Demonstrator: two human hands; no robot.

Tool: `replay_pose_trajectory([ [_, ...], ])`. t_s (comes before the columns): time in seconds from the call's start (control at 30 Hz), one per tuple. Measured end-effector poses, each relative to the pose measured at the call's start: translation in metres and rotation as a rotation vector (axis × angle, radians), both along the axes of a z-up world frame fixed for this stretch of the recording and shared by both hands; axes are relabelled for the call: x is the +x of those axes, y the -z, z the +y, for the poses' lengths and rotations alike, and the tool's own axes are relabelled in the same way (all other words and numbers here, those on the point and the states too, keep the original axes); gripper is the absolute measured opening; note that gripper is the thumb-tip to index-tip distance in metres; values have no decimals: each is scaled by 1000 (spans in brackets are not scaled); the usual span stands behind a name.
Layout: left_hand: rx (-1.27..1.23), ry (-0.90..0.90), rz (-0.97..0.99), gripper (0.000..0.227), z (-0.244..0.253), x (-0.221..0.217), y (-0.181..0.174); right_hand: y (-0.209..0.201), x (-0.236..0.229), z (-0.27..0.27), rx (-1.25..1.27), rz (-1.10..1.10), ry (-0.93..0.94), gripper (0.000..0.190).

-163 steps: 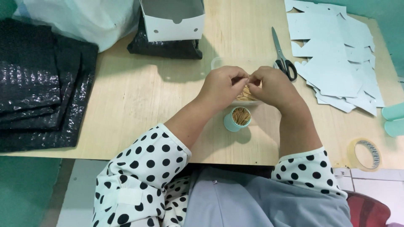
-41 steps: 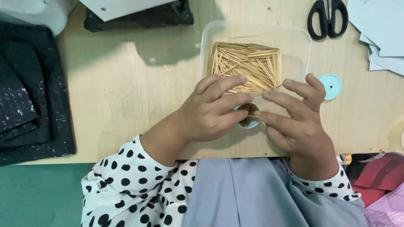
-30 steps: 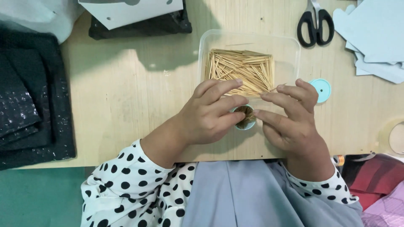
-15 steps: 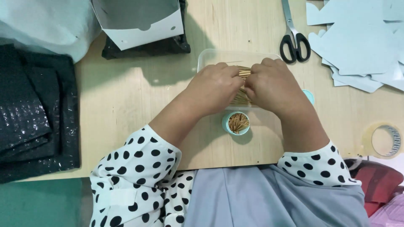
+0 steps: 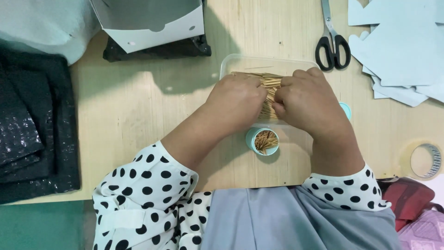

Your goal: The person repeatedly picks up toothpicks from a clear plastic container and places them into a small light-blue cup. The hands handle the toothpicks one by one or in small groups throughout the clip.

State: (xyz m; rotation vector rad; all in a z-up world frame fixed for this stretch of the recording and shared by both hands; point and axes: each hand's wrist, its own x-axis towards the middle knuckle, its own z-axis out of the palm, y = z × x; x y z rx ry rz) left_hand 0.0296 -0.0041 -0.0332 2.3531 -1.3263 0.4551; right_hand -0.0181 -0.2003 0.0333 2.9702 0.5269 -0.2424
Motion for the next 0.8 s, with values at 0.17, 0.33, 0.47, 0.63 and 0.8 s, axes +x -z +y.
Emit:
replay_pose_trajectory([
  [0.17,8,-13,-29,10,1,-4,-7,6,0,-6,55,-44,-18,32],
  [0.33,-90,-64,-110,7,-1,-5,-11,9,1,-13,212,-155,-52,29],
  [0.47,-130,-97,-144,8,0,-5,-18,6,0,-13,382,-157,-45,18],
  [0.63,-242,-140,-160,3,1,3,-22,-5,-3,-15,578,-206,-72,9],
  [0.8,-555,-53,257,28,11,3,-57,-8,-6,-26,868,-234,-39,4],
])
